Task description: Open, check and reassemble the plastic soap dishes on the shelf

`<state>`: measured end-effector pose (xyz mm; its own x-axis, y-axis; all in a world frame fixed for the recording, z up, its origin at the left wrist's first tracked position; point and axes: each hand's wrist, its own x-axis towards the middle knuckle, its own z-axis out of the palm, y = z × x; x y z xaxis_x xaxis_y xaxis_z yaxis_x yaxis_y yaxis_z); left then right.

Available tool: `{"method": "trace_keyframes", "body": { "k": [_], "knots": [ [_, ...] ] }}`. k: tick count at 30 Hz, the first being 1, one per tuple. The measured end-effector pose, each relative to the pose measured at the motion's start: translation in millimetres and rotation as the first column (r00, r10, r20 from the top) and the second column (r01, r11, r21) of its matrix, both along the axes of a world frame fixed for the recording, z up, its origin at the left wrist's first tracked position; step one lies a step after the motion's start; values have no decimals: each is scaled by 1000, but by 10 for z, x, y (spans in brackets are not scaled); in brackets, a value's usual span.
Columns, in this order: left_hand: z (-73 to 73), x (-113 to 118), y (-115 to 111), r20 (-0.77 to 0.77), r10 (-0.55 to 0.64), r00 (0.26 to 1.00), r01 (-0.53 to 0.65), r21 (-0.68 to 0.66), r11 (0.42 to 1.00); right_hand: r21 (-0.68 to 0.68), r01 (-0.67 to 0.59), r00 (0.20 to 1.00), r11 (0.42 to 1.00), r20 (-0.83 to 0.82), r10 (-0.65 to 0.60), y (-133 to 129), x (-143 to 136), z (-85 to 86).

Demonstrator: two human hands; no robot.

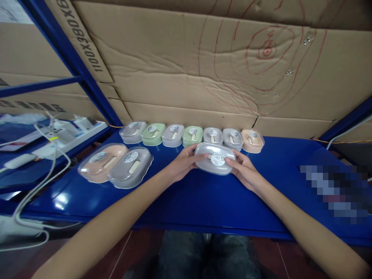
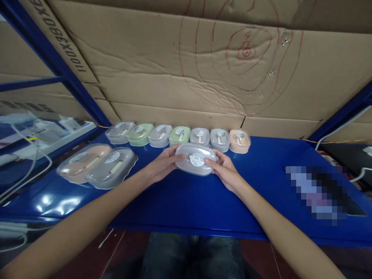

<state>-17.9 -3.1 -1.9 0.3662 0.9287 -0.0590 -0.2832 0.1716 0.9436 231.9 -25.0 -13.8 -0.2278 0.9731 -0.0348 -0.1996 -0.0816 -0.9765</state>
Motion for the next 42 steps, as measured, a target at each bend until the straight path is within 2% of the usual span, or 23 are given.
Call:
{"method": "trace_keyframes", "body": {
  "k": [11, 19, 22, 26, 31, 35, 38, 42],
  "knots": [
    [84, -30, -45, -19, -38, 999, 39, 64, 997, 69, -36, 999, 997, 24, 34, -49, 9, 66],
    [22, -4, 0, 31, -11, 999, 10, 23, 1000, -45, 10, 988, 999, -156, -17, -36, -56, 24],
    [-7, 1, 10, 31, -10, 999, 9, 38, 999, -51, 23, 986, 998, -163, -32, -28, -43, 21],
    [-16, -13, 13, -19, 31, 999, -29, 83, 996, -29, -2, 1000, 1000, -24, 2, -34, -12, 31],
    [22, -1, -4, -136, 140, 981, -121, 140, 983, -29, -183, 964, 983, 191, 185, -79, -41, 58],
    [76, -7, -23, -228, 190, 955, -132, 246, 960, 31, -171, 913, 985, 380, 147, -113, -57, 46],
    [85, -29, -13, -266, 179, 947, -101, 284, 954, 38, -201, 895, 979, 413, 168, -115, -42, 40],
    [29, -60, 41, -340, 181, 923, -54, 353, 934, 6, -228, 879, 974, 431, 203, -112, -21, 61]
  ]
}}
